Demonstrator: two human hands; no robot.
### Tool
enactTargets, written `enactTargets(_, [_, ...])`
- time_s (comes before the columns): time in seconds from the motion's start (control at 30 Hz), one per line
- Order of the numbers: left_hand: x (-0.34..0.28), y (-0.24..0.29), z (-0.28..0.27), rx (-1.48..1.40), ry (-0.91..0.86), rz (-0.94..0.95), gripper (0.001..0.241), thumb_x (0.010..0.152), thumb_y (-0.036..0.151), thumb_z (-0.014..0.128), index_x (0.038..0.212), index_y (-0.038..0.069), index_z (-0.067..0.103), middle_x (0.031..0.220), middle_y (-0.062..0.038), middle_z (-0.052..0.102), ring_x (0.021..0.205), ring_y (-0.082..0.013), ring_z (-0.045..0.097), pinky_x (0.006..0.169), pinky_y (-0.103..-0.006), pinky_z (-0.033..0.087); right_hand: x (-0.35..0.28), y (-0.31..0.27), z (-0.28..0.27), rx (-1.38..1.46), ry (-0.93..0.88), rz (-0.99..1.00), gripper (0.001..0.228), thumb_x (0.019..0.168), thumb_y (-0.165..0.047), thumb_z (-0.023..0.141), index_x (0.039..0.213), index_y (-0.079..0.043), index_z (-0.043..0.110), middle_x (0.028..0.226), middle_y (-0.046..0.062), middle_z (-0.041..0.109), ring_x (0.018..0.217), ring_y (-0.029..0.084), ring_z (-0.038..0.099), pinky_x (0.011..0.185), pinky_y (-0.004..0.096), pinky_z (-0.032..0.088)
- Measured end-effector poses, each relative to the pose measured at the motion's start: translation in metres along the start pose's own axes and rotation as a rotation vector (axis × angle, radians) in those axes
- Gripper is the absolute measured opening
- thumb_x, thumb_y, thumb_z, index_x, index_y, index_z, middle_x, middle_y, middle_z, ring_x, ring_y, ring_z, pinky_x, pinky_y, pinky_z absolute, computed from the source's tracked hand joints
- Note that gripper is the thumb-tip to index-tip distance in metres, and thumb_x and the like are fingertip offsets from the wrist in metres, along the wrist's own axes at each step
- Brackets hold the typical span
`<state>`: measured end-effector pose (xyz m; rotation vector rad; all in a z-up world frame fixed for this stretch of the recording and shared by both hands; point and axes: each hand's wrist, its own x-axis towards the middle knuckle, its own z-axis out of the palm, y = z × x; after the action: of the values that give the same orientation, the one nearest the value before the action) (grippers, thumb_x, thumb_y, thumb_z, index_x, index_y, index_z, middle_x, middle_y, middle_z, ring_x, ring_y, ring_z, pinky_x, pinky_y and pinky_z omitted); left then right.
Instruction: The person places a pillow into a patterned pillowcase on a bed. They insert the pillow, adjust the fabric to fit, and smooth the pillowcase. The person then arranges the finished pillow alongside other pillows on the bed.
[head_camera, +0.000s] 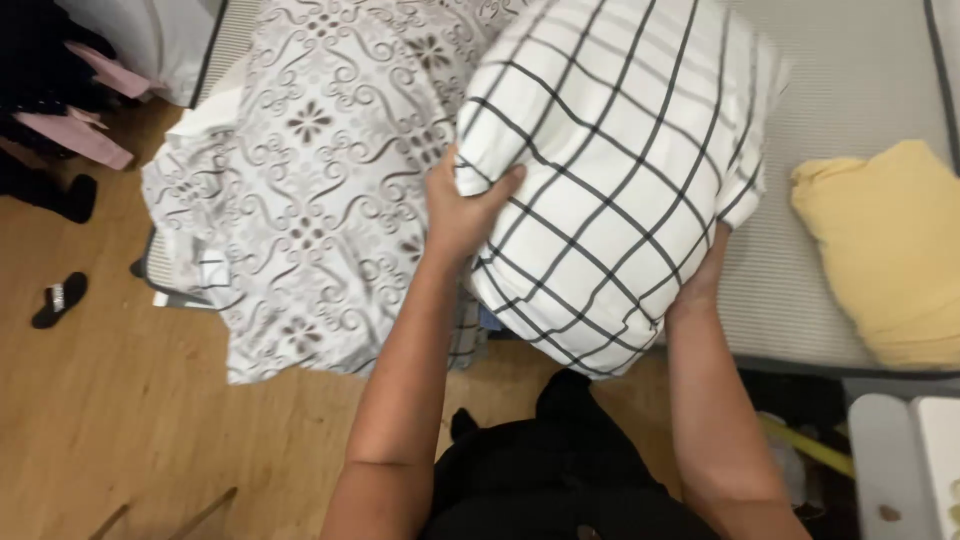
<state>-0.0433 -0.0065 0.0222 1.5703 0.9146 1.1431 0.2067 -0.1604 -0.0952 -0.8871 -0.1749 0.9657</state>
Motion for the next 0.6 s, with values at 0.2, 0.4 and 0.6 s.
enactTargets(0.2, [-0.028, 0.041, -0.151, -0.248, 0.087, 0.130, 0.038, 0.085, 0.009, 0.086, 0.116, -0.002, 0.068, 0.102, -0.009, 0.077, 0.091, -0.0186, 0.074, 0.088, -0.0326, 0.062, -0.050, 0.010, 0.109, 0.032, -0.263, -0.176, 0.064, 0.102, -0.042, 0.057, 0.150, 0.001, 0.051, 0.142, 0.019, 0.064, 0.128, 0.029, 0.066, 0.108, 0.038, 0.058])
enactTargets(0.4, [-0.049, 0.061, -0.276, -0.167, 0.251, 0.147, 0.051, 0.099, 0.010, 0.083, 0.140, -0.008, 0.059, 0.125, -0.016, 0.071, 0.113, -0.0228, 0.068, 0.106, -0.0381, 0.055, -0.094, 0.053, 0.216, 0.063, -0.396, 0.030, 0.068, 0.094, -0.044, 0.070, 0.142, 0.002, 0.054, 0.133, 0.020, 0.067, 0.120, 0.032, 0.069, 0.106, 0.043, 0.059])
enactTargets(0.6, [-0.076, -0.042, -0.309, 0.745, 0.412, -0.368, 0.095, 0.099, 0.042, 0.082, 0.167, 0.017, 0.020, 0.147, -0.042, 0.029, 0.138, -0.0524, 0.036, 0.114, -0.0522, 0.033, -0.081, 0.163, 0.211, -0.176, -0.135, 0.251, 0.085, 0.086, -0.040, 0.077, 0.150, -0.003, 0.034, 0.145, 0.021, 0.054, 0.133, 0.034, 0.057, 0.109, 0.048, 0.054])
